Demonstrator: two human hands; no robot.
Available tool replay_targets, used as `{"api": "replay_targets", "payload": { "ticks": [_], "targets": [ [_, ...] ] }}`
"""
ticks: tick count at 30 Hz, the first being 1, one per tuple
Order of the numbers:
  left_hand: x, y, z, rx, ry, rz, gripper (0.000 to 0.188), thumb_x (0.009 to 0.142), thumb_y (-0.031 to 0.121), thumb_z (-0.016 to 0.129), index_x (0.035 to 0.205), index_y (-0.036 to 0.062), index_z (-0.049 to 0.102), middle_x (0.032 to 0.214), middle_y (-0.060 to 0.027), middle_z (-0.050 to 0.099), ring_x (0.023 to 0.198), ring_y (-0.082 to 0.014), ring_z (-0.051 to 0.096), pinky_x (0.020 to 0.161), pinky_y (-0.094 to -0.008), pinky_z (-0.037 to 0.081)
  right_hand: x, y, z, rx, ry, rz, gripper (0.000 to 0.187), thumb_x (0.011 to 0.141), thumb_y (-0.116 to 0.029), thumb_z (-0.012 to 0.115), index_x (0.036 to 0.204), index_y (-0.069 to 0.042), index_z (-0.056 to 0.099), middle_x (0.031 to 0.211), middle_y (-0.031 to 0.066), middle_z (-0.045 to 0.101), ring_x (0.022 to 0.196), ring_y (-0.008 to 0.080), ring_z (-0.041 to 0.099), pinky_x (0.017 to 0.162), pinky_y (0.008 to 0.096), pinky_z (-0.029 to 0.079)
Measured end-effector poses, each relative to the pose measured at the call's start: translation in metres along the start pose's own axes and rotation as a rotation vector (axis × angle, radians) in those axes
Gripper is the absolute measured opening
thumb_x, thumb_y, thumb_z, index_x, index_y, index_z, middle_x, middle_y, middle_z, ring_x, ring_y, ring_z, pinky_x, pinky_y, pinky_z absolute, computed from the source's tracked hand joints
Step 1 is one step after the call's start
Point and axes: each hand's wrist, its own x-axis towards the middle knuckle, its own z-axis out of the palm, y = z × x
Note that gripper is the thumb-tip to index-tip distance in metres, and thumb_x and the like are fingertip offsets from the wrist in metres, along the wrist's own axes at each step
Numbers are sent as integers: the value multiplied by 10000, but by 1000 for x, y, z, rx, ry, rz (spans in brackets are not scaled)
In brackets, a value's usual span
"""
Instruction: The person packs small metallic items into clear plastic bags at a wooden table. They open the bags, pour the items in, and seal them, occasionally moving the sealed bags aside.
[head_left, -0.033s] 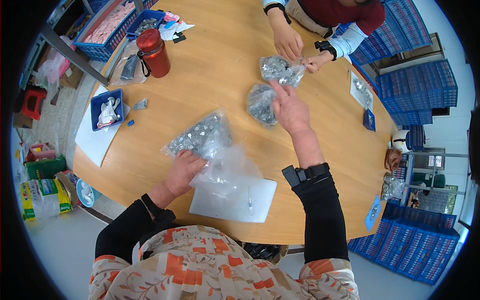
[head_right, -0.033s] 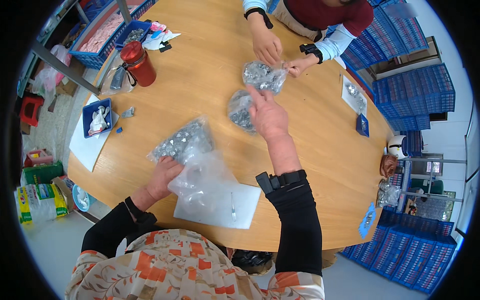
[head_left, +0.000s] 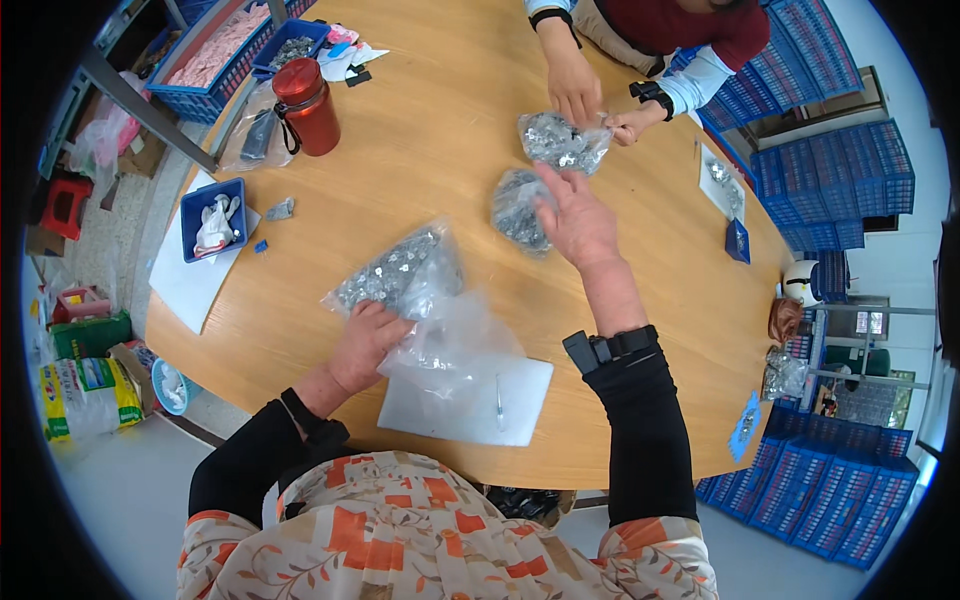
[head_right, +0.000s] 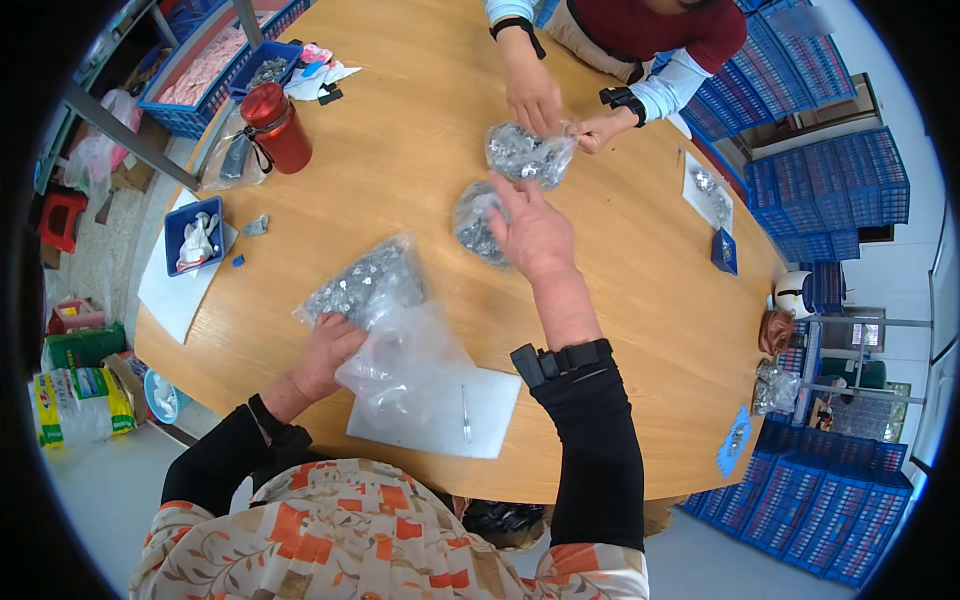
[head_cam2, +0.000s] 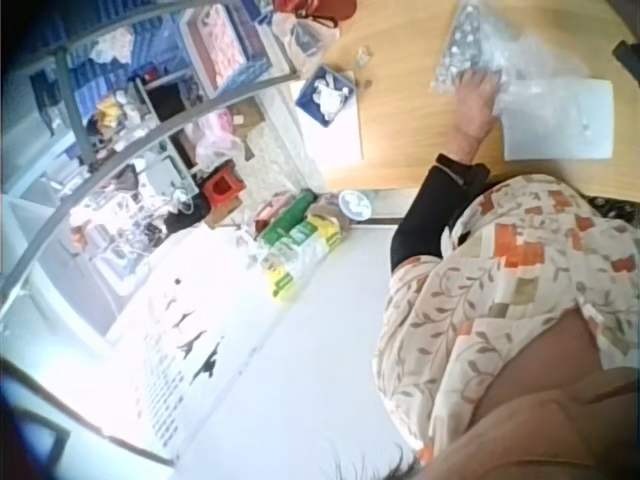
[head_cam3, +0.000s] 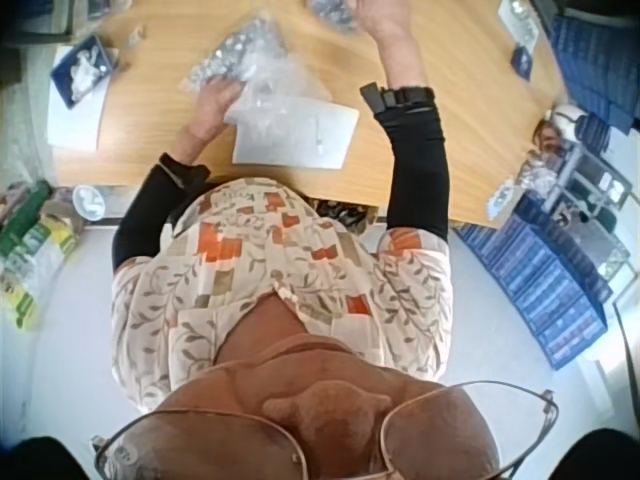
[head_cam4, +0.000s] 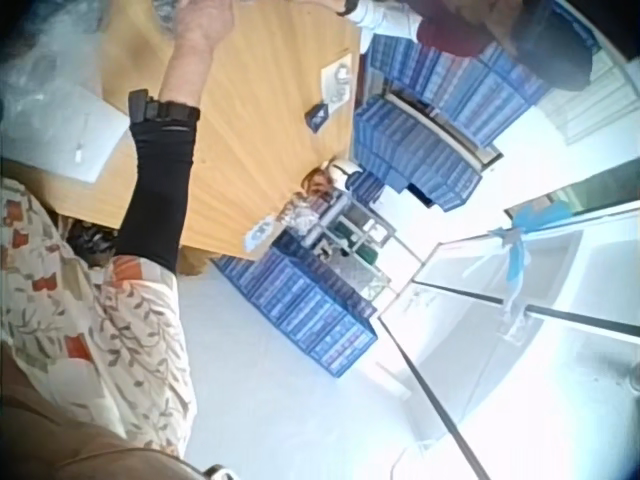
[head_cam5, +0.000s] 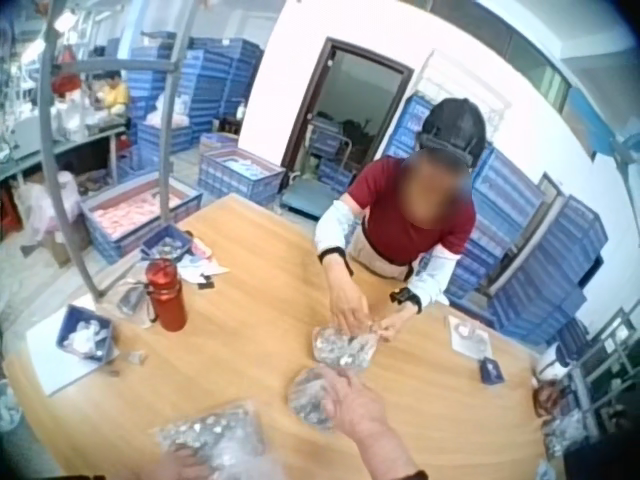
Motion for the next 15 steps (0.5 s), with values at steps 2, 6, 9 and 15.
{"api": "replay_targets", "payload": {
  "ticks": [2,6,9,15],
  "targets": [
    [-7,4,-7,-7,-19,-45,518,704,179,718,1213,145,628,844,-58,584,855,-298,536,856,-405,391,5,-17,-2,-8,-2,-78,390,928,-299,607,1309,-226,570,1085,104,640,993,338,641,835,423,533],
    [5,16,-44,-32,-209,-3,551,707,108,719,1251,122,631,909,-82,609,932,-307,559,953,-398,402,-1,5,25,261,-24,51,192,899,-260,651,1040,-139,699,1037,139,654,951,337,644,813,431,520],
    [0,9,-80,-173,-290,-42,526,754,72,694,1275,94,622,1031,-108,641,1015,-304,584,995,-384,427,8,19,50,461,4,65,164,912,-172,627,1009,-47,669,964,167,660,903,332,641,801,392,507],
    [87,-13,-96,-520,-151,-405,452,880,107,655,1325,83,582,1233,-126,632,981,-164,645,826,-296,538,12,20,6,568,27,6,127,907,-108,629,988,-10,640,888,158,651,820,279,615,754,346,486]
  ]
}}
